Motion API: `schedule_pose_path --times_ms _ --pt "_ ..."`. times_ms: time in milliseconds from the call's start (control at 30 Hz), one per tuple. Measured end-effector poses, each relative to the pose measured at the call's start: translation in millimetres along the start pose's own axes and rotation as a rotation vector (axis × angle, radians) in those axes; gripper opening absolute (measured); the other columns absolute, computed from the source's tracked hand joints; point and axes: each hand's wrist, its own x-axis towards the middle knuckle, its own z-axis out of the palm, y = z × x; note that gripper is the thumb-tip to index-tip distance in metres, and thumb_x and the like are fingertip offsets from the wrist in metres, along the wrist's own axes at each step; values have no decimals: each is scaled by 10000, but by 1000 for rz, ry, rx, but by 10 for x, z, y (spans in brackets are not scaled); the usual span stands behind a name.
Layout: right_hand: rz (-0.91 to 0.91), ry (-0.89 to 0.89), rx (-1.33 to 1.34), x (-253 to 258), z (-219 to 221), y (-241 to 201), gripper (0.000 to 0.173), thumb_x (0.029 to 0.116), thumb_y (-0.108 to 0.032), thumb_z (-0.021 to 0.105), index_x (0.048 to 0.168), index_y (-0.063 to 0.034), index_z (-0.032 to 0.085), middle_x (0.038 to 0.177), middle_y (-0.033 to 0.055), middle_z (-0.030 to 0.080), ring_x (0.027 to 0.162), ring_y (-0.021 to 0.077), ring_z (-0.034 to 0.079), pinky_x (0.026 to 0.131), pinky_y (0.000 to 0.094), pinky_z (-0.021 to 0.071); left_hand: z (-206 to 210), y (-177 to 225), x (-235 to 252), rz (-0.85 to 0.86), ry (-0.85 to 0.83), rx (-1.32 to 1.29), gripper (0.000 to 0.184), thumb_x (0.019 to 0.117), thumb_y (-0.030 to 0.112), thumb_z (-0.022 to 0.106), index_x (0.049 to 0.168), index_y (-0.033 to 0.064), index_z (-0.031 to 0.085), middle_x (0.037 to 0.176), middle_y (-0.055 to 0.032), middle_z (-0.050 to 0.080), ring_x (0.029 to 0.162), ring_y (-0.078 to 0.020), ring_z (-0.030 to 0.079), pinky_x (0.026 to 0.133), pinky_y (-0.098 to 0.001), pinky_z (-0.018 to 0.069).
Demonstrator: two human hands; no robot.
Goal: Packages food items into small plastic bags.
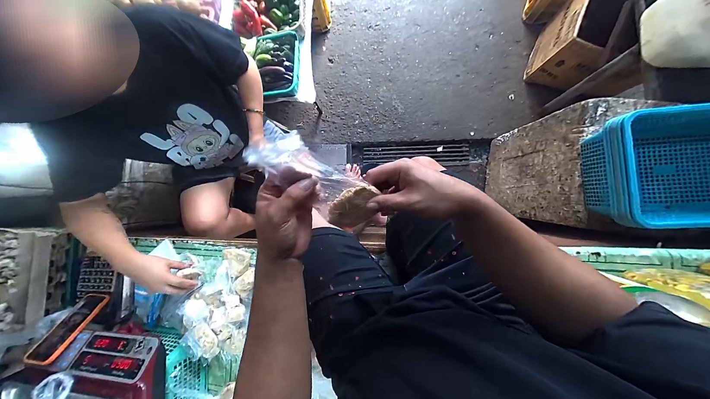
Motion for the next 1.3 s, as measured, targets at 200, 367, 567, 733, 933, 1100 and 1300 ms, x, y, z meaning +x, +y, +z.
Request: schedule_pose_path --times_ms 200,367,567,733,933,1100,1300 --pt "-57 159 52 -7 -123 121 139 982 -142 662 1015 -38 747 799 53 732 653 130 687 610 316 613 -64 209 17 98 20 177 124 952 262 691 1038 172 692 709 57 579 594 -57 547 582 -231 501" --pt "-83 134 15 -32 -189 97 146 981 -151 671 952 -37 758 743 49 725 610 125 687 579 309 619 -160 307 -83 217 151 166 121 923 202 740 1037 172 717 1011 -32 723 917 -149 702 829 -346 608" --pt "21 102 517 34 -1 314 192 992 -190 599 1103 -55 680 874 65 717 734 113 685 664 299 598 -301 382 -416 -11 91 432 570 864 74 713 1385 201 520 1070 -13 656 878 -125 671 785 -316 608" --pt "67 78 709 84 150 456 245 928 -37 646 1173 -49 643 993 100 728 825 149 708 718 337 609 -391 409 -614 19 87 434 180 872 154 791 1039 172 727 1035 -4 676 838 -120 669 736 -303 614" --pt "68 151 669 99 219 467 251 962 -66 640 1212 -61 618 1003 110 716 814 169 706 696 342 610 -326 398 -658 158 244 419 67 931 166 751 945 186 688 886 0 707 719 -89 676 645 -244 597" --pt "209 56 656 115 559 652 502 913 -19 694 1383 -97 534 1051 131 709 793 187 692 681 336 601 -285 471 -677 99 184 504 305 880 -16 697 1152 118 663 1047 -20 673 874 -115 670 772 -289 607" --pt "76 155 650 187 521 542 500 882 6 686 1347 -80 523 1065 123 697 819 176 678 710 329 583 -412 577 -838 72 279 703 128 885 66 753 997 111 709 865 -2 712 706 -112 678 679 -275 614"
